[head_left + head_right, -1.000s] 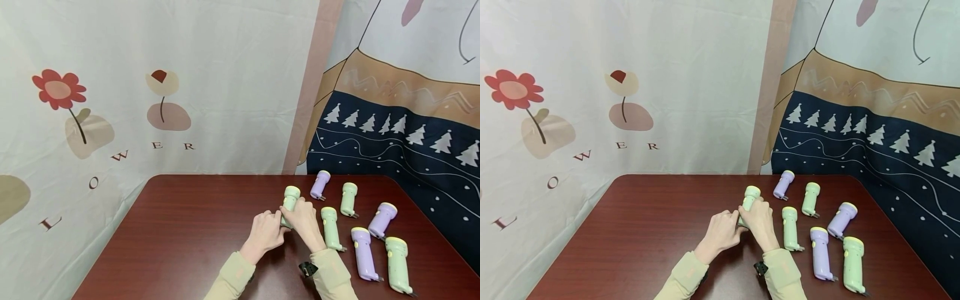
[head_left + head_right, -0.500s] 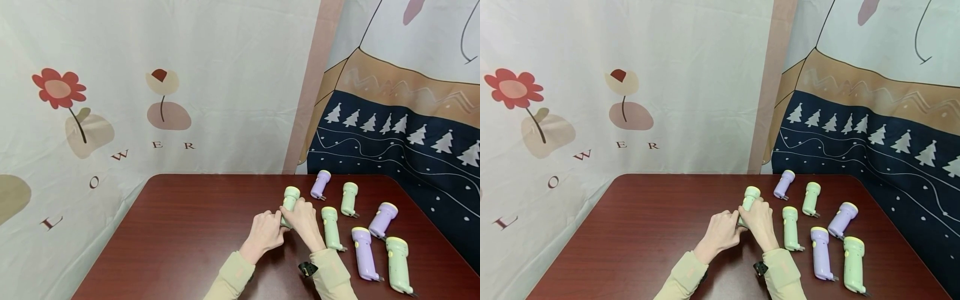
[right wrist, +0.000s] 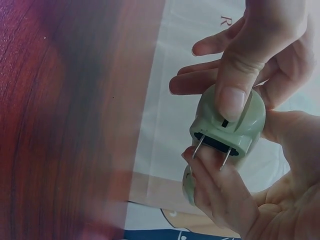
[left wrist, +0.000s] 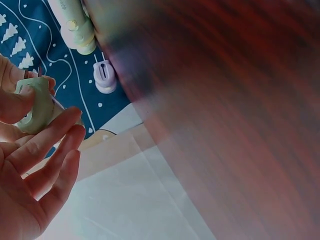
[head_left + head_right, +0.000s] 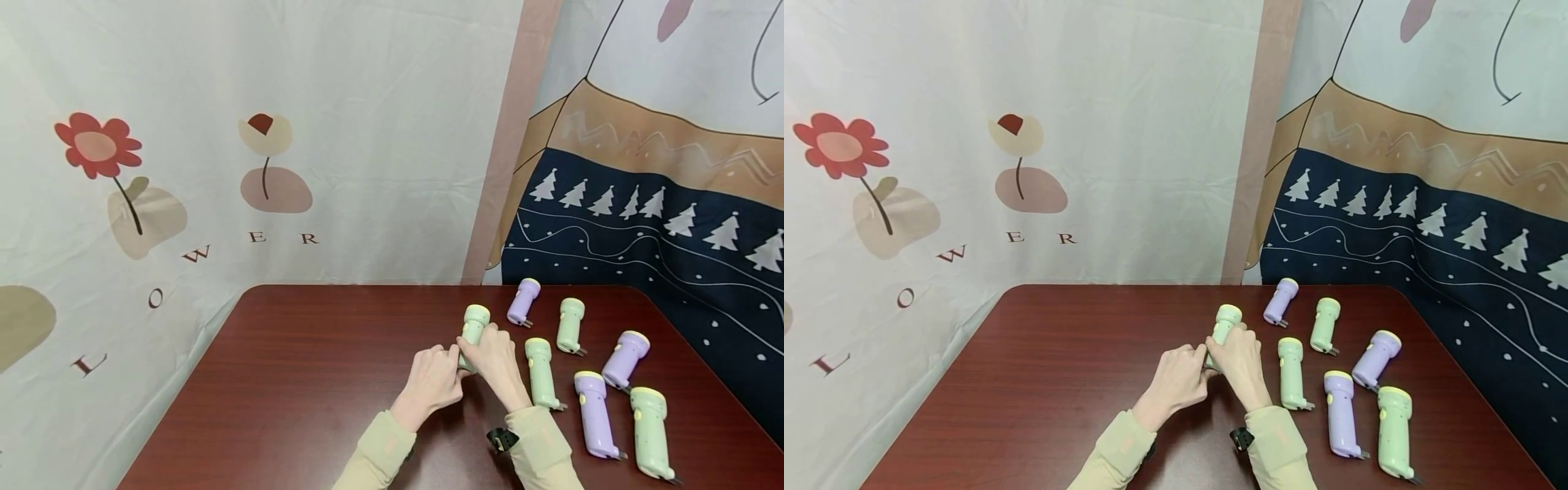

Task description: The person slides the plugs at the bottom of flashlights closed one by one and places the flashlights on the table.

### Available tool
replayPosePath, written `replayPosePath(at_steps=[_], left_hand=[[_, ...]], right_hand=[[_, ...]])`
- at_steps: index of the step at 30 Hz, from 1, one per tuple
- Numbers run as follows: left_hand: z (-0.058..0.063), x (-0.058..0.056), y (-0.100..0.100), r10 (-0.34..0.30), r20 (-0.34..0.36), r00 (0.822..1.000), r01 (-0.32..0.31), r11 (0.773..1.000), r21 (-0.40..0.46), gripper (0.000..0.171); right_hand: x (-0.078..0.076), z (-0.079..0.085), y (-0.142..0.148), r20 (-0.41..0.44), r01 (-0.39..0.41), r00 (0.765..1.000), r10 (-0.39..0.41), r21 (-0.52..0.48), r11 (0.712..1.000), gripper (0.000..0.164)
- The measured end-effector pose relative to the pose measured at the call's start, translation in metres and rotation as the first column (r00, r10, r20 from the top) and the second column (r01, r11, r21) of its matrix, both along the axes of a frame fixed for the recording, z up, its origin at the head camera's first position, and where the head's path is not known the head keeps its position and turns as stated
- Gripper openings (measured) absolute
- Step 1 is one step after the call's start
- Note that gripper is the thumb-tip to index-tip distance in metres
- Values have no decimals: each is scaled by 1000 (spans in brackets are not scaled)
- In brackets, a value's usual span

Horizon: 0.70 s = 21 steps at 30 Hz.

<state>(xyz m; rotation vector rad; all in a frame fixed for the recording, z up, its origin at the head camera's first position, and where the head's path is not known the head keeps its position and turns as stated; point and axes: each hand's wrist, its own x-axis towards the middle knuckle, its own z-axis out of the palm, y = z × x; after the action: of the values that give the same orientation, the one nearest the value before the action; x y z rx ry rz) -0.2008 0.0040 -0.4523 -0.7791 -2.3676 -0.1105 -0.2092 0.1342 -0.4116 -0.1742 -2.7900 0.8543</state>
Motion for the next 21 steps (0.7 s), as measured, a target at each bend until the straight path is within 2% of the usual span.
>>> replayPosePath(at_steps=[9,21], left_hand=[[1,1,-3,-24,37,999,24,1000,2,24],[4,3,-3,-14,101,995,18,999,-39,17]], right_hand=[[0,1,0,26,0,1000,0,5,1000,46],[-2,1,2,60,10,998,-8,-22,1000,51]])
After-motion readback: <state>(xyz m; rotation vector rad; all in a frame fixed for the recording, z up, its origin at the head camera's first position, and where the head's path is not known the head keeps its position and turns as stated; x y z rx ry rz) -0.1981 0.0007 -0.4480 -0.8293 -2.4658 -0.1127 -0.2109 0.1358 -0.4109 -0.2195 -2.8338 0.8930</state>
